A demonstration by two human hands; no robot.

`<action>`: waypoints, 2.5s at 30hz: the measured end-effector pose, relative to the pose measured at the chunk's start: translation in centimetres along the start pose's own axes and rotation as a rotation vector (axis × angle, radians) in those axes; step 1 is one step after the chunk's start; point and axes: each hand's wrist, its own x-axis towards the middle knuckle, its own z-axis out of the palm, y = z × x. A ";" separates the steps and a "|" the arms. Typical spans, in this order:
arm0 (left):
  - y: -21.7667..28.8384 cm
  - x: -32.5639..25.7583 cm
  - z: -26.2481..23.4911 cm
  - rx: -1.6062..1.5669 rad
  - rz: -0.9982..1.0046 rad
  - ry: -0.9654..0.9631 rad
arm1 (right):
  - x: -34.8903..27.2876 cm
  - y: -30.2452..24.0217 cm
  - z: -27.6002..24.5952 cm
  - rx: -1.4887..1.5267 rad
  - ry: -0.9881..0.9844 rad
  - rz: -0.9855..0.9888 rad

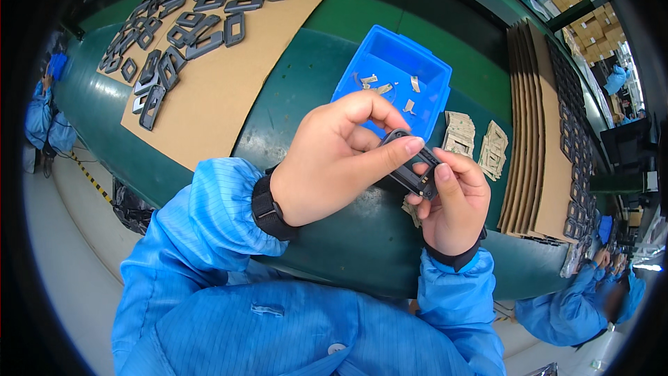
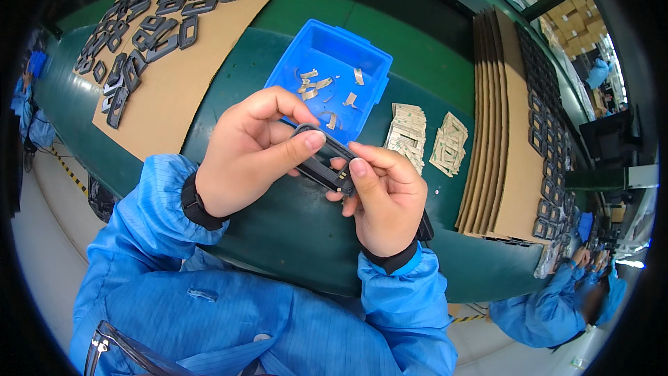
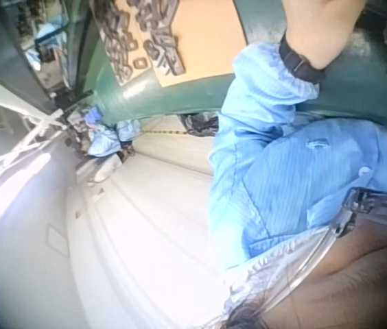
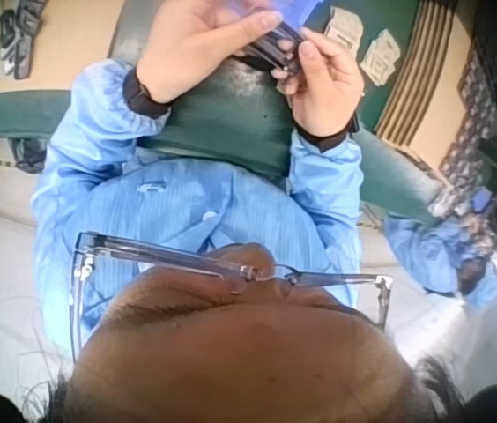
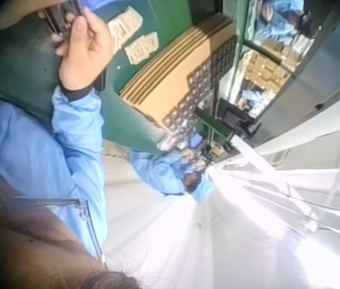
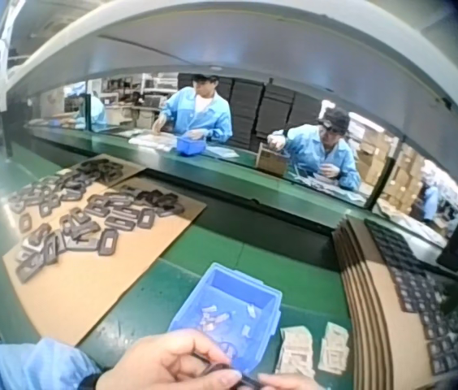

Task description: The recorder is on a factory production line, manually applying adhesive strips and frames to small plastic component parts.

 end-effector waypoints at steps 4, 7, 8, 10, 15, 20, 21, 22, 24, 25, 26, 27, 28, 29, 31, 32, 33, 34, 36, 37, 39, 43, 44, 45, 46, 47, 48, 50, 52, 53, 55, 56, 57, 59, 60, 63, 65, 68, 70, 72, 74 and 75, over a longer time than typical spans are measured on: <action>-0.5 0.1 -0.1 -0.004 -0.015 -0.006 | 0.0 -0.3 -0.2 0.058 -0.010 0.053; -0.9 0.3 0.5 -0.103 0.110 0.000 | 0.0 -0.3 0.3 0.015 0.069 0.016; -1.0 0.3 0.6 -0.058 0.145 0.032 | -0.1 -0.3 0.3 0.019 0.068 0.014; -0.9 0.5 0.6 -0.005 0.186 0.062 | 0.0 -0.3 0.2 -0.117 0.063 -0.010; -0.1 1.1 -0.6 0.963 0.869 0.255 | -0.3 0.1 0.8 -0.131 -0.105 -0.081; -0.5 1.1 -0.7 0.859 0.944 0.145 | -0.2 0.7 1.0 -0.228 -0.205 -0.237; -0.5 0.9 -0.5 0.850 0.945 0.139 | 0.0 1.1 0.9 -0.239 -0.161 -0.255; -0.5 0.8 -0.5 0.845 0.946 0.133 | 0.0 1.1 1.0 -0.226 -0.174 -0.258; -0.1 0.5 -0.6 0.896 1.012 0.122 | 0.0 1.2 0.7 -0.440 -0.128 -0.353; 0.0 0.1 -1.0 0.868 1.013 0.113 | 0.1 1.0 1.2 -0.514 -0.127 -0.406; 0.1 -0.3 -1.0 0.848 1.013 0.109 | 0.2 0.9 1.4 -0.629 -0.125 -0.525; 0.3 -0.4 -0.8 0.790 1.026 0.112 | 0.1 0.4 1.3 -0.786 -0.114 -0.610; 0.4 -0.2 -0.4 0.736 1.044 0.111 | -0.2 -0.2 1.3 -0.850 -0.088 -0.603; 0.5 -0.4 -0.2 0.713 1.034 0.107 | -0.3 -0.5 1.0 -0.972 -0.107 -0.713; -0.1 -0.3 0.1 0.683 1.038 0.108 | -0.5 -0.1 0.5 -0.943 -0.109 -0.675; -0.4 -0.1 0.4 0.665 1.048 0.111 | -0.8 0.2 -0.1 -0.922 -0.103 -0.633; -0.5 -0.2 0.4 0.682 1.046 0.107 | -0.9 0.3 -0.9 -0.898 -0.142 -0.591; -0.7 -0.2 0.6 0.688 1.046 0.105 | -0.8 0.5 -1.6 -0.886 -0.183 -0.549; -0.8 -0.2 0.8 0.692 1.052 0.133 | -0.7 1.3 -1.8 -0.789 -0.217 -0.529; -0.7 -0.2 0.8 0.647 1.036 0.141 | -0.6 1.6 -1.7 -0.717 -0.231 -0.491; -1.0 0.0 0.8 0.535 0.989 0.122 | -0.5 1.9 -1.9 -0.671 -0.238 -0.482; -0.8 0.8 -0.1 0.493 0.948 0.115 | -0.7 1.2 0.2 -0.723 -0.140 -0.528; -0.6 0.7 -0.5 0.483 0.923 0.106 | -0.5 1.1 1.2 -0.633 -0.139 -0.498; -0.3 0.6 -1.0 0.529 0.919 0.118 | 0.0 1.1 1.0 -0.720 -0.162 -0.527; -0.1 0.8 -1.2 0.569 0.923 0.118 | 0.1 1.0 1.2 -0.660 -0.160 -0.511; -0.1 1.0 -1.0 0.592 0.916 0.140 | -0.1 0.9 1.3 -0.554 -0.152 -0.426; -0.1 1.2 -1.2 0.624 0.906 0.169 | 0.1 0.8 1.4 -0.469 -0.172 -0.403; 0.1 1.4 -1.6 0.629 0.847 0.194 | 0.2 1.2 0.8 -0.298 -0.202 -0.275; 0.6 1.1 -1.4 0.586 0.670 0.221 | 0.4 1.4 0.6 -0.209 -0.191 -0.254; 0.9 1.0 -1.3 0.576 0.631 0.229 | 0.4 1.2 0.6 -0.222 -0.179 -0.252; 0.3 1.3 -1.4 0.631 0.704 0.238 | 0.3 0.9 0.5 -0.163 -0.207 -0.195; 0.0 1.6 -1.6 0.701 0.776 0.257 | 0.3 0.8 0.5 -0.171 -0.200 -0.195; -0.1 1.9 -1.6 0.803 0.832 0.281 | 0.2 0.9 0.5 -0.179 -0.189 -0.201; -0.2 2.2 -1.5 0.906 0.804 0.301 | 0.1 0.8 0.6 -0.190 -0.143 -0.205; -0.1 2.2 -1.5 1.019 0.770 0.325 | 0.1 0.6 0.7 -0.190 -0.145 -0.203; -0.4 2.3 -1.7 1.058 0.724 0.321 | 0.0 0.2 0.6 -0.205 -0.076 -0.141; -0.4 2.4 -1.9 1.073 0.713 0.318 | 0.2 0.1 0.3 -0.149 -0.042 -0.100; -0.6 2.7 -1.8 1.091 0.700 0.320 | 0.5 -0.4 0.4 -0.108 0.055 -0.036; -0.7 2.8 -2.0 1.105 0.707 0.343 | 0.7 -0.3 0.2 -0.090 0.069 -0.025; -0.8 2.8 -2.1 1.109 0.702 0.342 | 0.8 -0.3 0.2 -0.073 0.084 -0.015; -0.8 2.8 -2.1 1.112 0.699 0.342 | 0.8 -0.4 0.3 -0.069 0.109 -0.009; -0.8 2.9 -2.2 1.107 0.715 0.350 | 0.9 -0.3 0.3 -0.067 0.110 -0.011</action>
